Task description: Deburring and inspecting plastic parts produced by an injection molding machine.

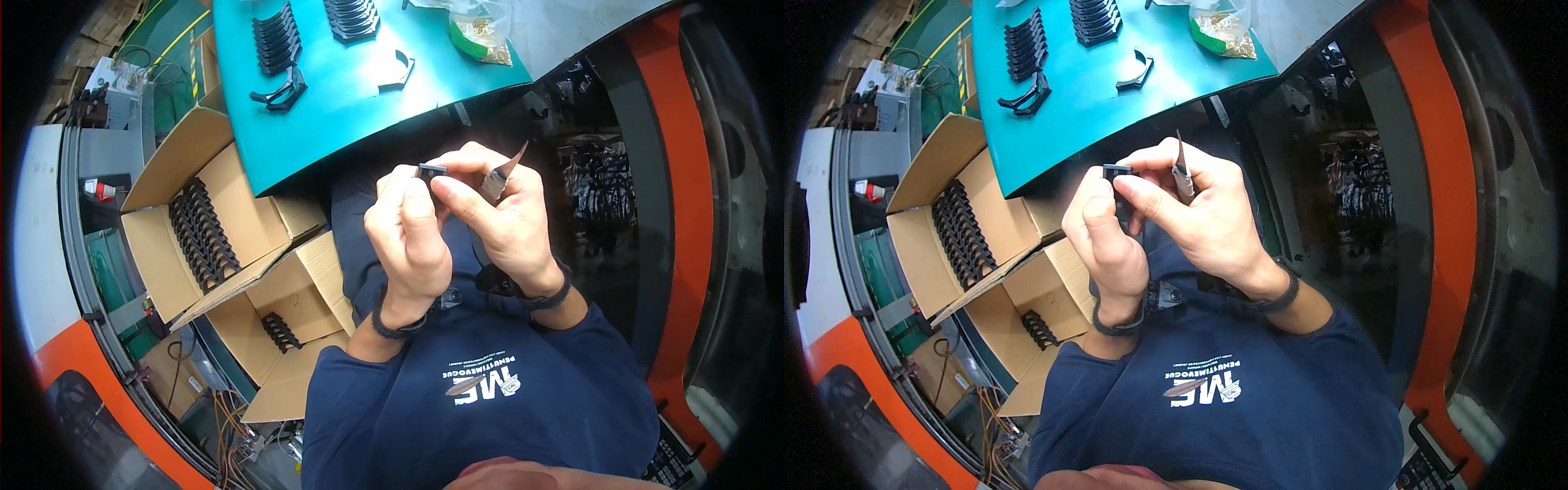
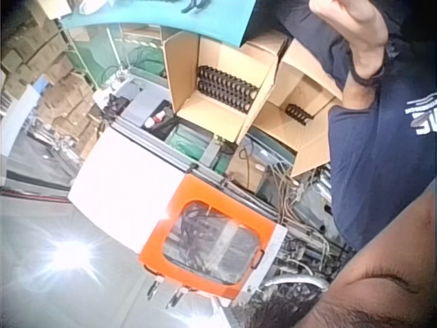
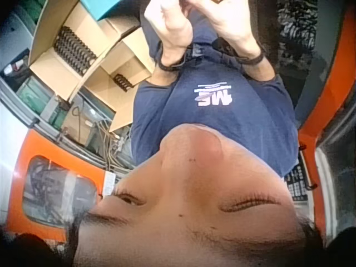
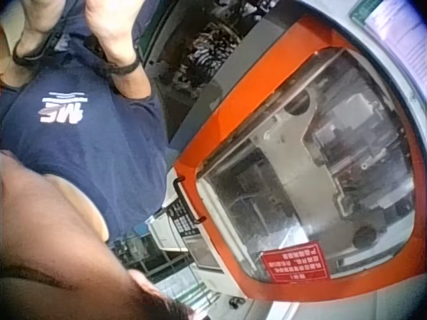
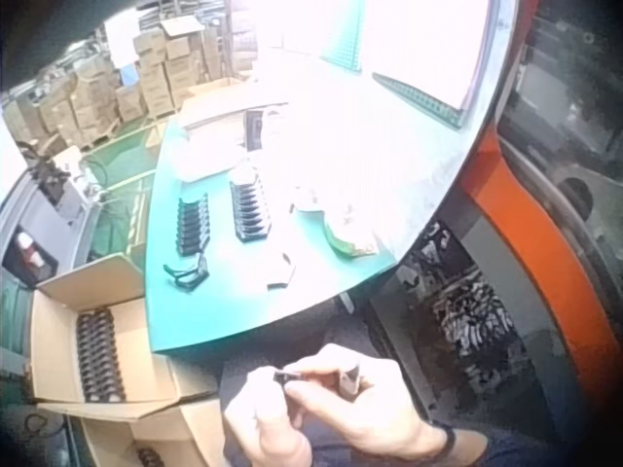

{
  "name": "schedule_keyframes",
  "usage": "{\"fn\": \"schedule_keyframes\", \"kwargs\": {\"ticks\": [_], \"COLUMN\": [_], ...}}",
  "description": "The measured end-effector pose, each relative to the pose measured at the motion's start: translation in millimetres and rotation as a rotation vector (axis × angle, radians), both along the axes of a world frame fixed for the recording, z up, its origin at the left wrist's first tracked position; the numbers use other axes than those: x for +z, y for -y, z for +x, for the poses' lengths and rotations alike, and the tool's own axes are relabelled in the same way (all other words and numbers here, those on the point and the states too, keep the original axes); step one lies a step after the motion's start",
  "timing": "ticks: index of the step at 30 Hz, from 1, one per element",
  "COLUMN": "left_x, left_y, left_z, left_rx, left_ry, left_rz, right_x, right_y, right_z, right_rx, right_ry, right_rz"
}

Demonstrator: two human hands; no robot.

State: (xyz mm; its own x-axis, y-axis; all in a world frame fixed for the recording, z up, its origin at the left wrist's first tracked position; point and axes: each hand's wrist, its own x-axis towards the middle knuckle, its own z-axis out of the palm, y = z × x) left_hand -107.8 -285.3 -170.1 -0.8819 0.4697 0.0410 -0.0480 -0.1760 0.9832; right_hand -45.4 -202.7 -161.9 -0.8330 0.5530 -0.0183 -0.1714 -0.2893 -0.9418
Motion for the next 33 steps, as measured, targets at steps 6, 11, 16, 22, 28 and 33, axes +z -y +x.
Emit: {"fn": "schedule_keyframes", "kwargs": {"ticks": [6, 11, 16, 22, 28, 33], "left_x": [-5.1, -11.1, -14.3, -25.7, -24.3, -29.5], "left_y": [6.0, 6.8, -1.9, 4.0, 1.3, 3.7], "left_z": [-3.7, -5.7, -10.4, -13.9, -11.9, -14.2], "left_rx": [-0.076, -0.122, -0.02, -0.349, -0.352, -0.306], "left_ry": [-0.033, -0.166, -0.443, 0.061, 0.209, 0.162], "left_rz": [0.032, -0.071, -0.012, 0.254, 0.351, 0.311], "right_x": [-0.7, -1.3, -7.2, -21.7, -38.1, -40.5], "right_y": [-1.4, -9.0, -32.3, -51.2, -55.3, -51.6], "right_z": [1.6, 6.1, 21.8, 31.7, 38.2, 34.7], "right_rx": [-0.003, -0.015, -0.002, 0.022, 0.147, 0.031], "right_ry": [0.001, -0.011, -0.014, -0.253, -0.273, -0.183], "right_rz": [0.05, 0.042, -0.137, -0.347, -0.408, -0.328]}}
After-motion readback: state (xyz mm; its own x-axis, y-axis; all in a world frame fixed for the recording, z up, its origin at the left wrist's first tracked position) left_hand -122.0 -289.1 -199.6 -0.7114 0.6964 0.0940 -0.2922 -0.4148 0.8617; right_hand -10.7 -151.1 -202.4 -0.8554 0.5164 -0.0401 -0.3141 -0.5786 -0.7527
